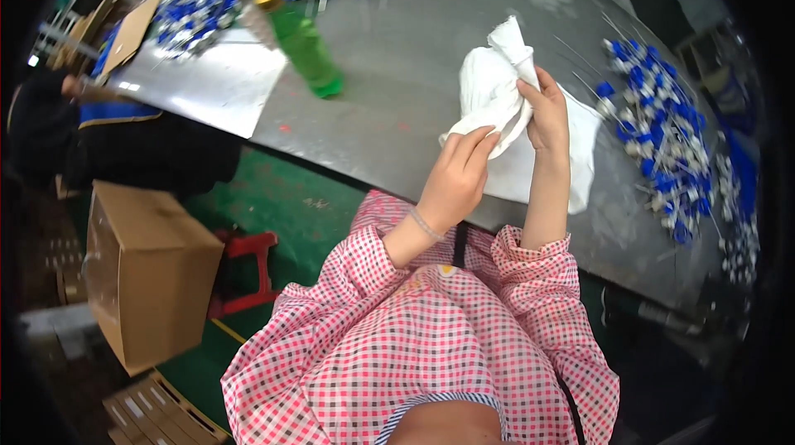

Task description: Cleaning small mechanical components using a cloth and liquid at a workstation.

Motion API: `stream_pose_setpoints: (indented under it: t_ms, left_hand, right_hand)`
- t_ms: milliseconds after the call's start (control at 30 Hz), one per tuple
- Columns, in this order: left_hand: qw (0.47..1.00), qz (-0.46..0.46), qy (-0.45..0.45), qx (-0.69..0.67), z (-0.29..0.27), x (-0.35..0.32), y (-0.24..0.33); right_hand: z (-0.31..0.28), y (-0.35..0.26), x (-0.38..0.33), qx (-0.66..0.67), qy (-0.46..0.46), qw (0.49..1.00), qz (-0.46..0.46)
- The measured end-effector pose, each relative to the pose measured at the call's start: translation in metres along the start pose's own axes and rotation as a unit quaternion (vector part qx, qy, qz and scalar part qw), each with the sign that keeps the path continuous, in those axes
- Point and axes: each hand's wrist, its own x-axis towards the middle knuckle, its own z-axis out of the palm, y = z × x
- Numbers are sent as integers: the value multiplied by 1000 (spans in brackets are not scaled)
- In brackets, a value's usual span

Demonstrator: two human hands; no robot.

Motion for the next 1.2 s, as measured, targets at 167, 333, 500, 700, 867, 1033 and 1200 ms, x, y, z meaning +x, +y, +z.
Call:
stream_pose_setpoints:
  t_ms: [167, 333, 500, 700, 867, 1033, 1200]
  left_hand:
    - [986, 88, -116, -80, 63, 2, 38]
    - [949, 99, -251, -163, 102, -19, 51]
    - [988, -22, -116, 98, 64, -21, 42]
    - [983, 0, -160, 89, 53, -37, 0]
    - [988, 14, -139, 64, 26, -29, -25]
    - [979, 52, -187, 69, 12, -32, -33]
    - [972, 94, -214, 39, 2, -34, -36]
  right_hand:
    - [-110, -8, -15, 7, 96, 995, 14]
    - [-159, 7, -19, -142, 193, 970, 23]
    - [-126, -13, -58, -360, 186, 914, -18]
    - [-122, -8, -82, -437, 142, 882, -104]
    - [-152, -23, -92, -325, 106, 939, -23]
    - [-145, -2, -118, -490, 85, 866, -58]
    - [-117, -16, -151, -607, 84, 788, -51]
